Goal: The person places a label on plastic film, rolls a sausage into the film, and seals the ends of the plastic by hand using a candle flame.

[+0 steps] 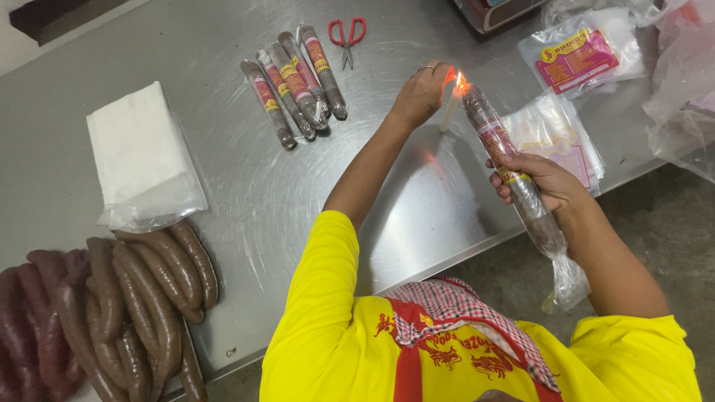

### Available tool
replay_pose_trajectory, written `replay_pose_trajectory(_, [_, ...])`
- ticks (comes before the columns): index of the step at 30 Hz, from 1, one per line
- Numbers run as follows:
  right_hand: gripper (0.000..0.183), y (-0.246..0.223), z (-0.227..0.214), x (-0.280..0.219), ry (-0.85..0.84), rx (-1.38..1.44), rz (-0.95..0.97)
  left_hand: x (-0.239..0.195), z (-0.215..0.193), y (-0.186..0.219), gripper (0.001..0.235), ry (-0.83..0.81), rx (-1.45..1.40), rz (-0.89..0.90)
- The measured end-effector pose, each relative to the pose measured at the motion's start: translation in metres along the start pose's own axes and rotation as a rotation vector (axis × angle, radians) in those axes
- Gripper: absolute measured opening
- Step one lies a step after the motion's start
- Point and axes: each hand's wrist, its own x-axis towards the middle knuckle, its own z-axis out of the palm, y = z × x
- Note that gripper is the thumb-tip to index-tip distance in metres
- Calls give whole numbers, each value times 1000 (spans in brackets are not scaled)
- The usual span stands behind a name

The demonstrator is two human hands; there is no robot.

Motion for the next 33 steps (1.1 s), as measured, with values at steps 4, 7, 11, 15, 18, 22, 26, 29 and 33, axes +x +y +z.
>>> replay_pose_trajectory(4, [38,1,2,-1,-30,27,-5,0,3,0,10,-4,20,-22])
replay_pose_trajectory(7, [37,1,2,-1,-54,38,2,-1,3,1,11,16,38,-15])
replay_pose_trajectory(11, [36,2,3,-4,-53,64,29,-2,2,3,12,57,34,7])
replay_pose_trajectory(15, [36,7,7,-5,-55,109,28,-2,-1,7,13,55,31,7])
replay_pose_trajectory(18, [37,9,9,-6,-85,149,28,-3,-2,9,13,82,20,7])
replay_pose_trajectory(22, [38,9,12,-6,-119,156,6,-3,-3,9,15,79,20,18])
replay_pose_trajectory(26, [37,9,15,-7,-119,163,10,-3,-4,9,15,101,20,33])
replay_pose_trajectory(29, [37,8,19,-7,-135,152,-6,-3,-4,10,13,87,26,28])
replay_pose_trajectory(33, [37,8,23,-9,-121,156,-19,-4,-3,9,15,107,48,31])
